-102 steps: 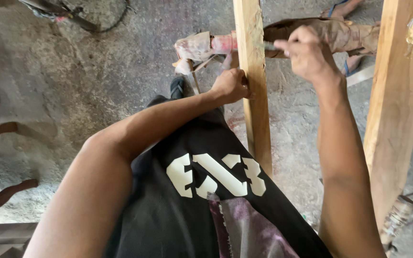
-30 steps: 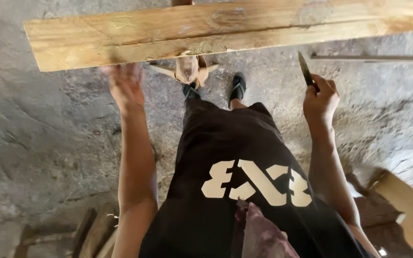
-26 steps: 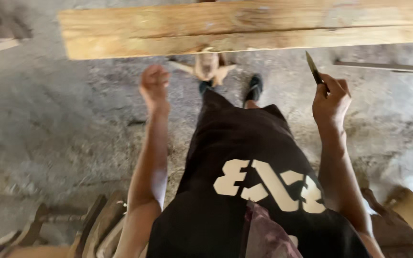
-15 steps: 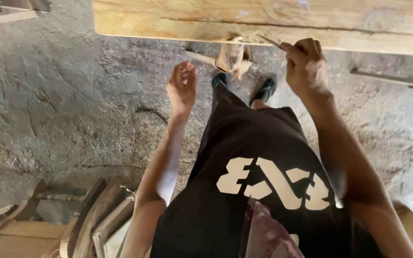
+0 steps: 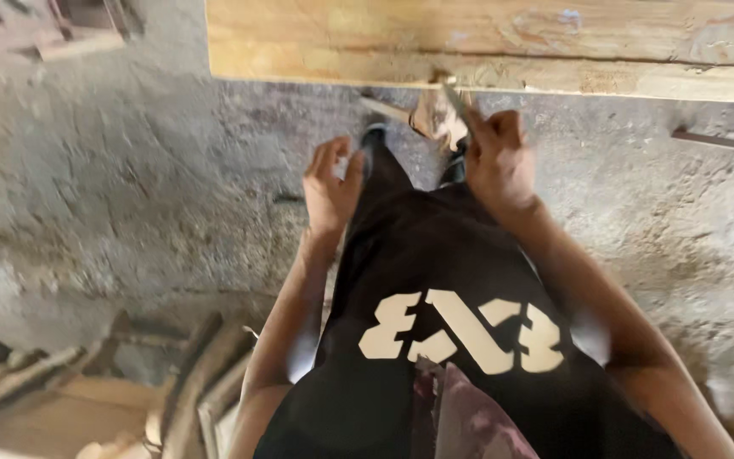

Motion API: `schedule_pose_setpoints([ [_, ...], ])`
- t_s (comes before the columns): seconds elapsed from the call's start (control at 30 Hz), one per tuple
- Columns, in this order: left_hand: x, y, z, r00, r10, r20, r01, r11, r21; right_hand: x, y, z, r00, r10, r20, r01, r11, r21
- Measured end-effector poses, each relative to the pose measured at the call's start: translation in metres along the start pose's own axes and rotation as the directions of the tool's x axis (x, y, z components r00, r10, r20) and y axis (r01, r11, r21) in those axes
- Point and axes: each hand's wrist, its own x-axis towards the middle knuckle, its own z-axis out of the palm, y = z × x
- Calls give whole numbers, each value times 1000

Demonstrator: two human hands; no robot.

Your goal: The person squeezes wood filler from a tube onto cracks in wooden planks and spreads it with a small putty knife, working along the planks one at a time and pressing filler into the gaps with the blade.

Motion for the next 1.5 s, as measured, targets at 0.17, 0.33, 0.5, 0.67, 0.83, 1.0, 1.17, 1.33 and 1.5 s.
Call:
schedule_pose_setpoints([
  [0.17, 48, -26, 0, 973, 150, 178, -141, 988, -60, 5, -46, 28, 983, 126, -136, -135, 989, -61],
  [0.33, 81, -59, -32, 876, 304, 374, -284, 953, -109, 3, -78, 60, 943, 241, -229, -265, 961, -81],
  [0.5, 100, -71, -45, 817, 352, 457, -302, 936, -182, -4, -82, 76, 880, 366, -301, -417, 900, -126],
  [0.67, 108, -77, -42, 794, 358, 491, -288, 933, -215, -17, -60, 77, 847, 383, -370, -460, 876, -146],
  [0.83, 108, -81, -47, 774, 370, 513, -277, 928, -250, -33, -22, 77, 841, 351, -411, -476, 841, -257],
  [1.0, 108, -85, -56, 771, 348, 533, -277, 937, -212, -46, 4, 82, 777, 399, -487, -563, 787, -253],
  [1.17, 110, -81, -58, 772, 343, 536, -258, 939, -229, -39, -13, 93, 780, 413, -470, -518, 848, -114],
  [1.33, 112, -76, -63, 767, 334, 548, -242, 941, -235, -17, -62, 99, 798, 364, -480, -461, 882, -98],
  [1.5, 113, -78, -66, 775, 331, 538, -231, 941, -247, 2, -101, 99, 792, 432, -431, -475, 880, 8],
])
